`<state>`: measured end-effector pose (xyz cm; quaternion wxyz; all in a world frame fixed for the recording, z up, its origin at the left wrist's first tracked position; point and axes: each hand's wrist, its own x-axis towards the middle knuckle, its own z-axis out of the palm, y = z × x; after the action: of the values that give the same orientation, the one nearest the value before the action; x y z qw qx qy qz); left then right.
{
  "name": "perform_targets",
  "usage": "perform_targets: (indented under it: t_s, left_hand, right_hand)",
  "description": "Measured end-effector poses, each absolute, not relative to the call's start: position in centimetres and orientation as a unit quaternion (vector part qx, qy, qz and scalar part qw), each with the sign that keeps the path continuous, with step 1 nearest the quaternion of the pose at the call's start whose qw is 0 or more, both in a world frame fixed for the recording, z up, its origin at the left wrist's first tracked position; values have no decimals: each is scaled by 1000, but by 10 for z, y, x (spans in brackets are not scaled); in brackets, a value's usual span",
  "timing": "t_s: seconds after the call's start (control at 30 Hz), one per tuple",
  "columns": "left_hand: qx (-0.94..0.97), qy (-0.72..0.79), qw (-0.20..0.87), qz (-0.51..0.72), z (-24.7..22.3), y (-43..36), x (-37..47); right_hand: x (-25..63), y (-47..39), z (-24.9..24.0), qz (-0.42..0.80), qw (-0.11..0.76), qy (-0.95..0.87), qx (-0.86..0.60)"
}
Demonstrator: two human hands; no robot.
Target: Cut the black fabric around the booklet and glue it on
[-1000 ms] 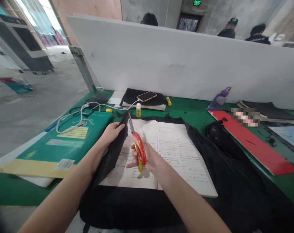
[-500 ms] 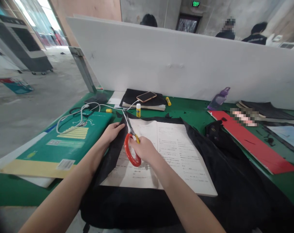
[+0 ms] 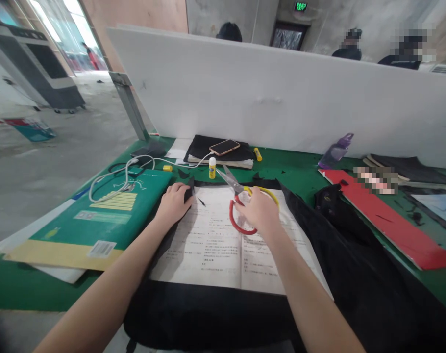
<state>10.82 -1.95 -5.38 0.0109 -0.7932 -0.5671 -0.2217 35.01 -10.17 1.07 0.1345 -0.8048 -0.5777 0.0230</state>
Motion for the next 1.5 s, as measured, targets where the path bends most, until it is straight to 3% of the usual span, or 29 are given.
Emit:
perform_targets:
  t_s: [0.37,0.9,1.23,1.37,1.5]
  left_hand:
    - [-826,-514,20,-229,-64,-16,115]
    - [-828,-505,-79,-229,-77,-4,118]
    - [-706,-579,-207,-352,-72,20,116]
    - [-678,-597,-216,-370,-71,22,116]
    - [-653,-592,-232,-410,-73,22,114]
  right_hand:
    - [446,-84,-2,-63,36,-719,-691]
    - [505,-96,-19,-55,195,-585,-786]
    - [510,-112,2,16,40,-571,-820]
    - [484,-103,33,-48,107,-588,-800]
    - [438,-65,47,26,222,-669,-709]
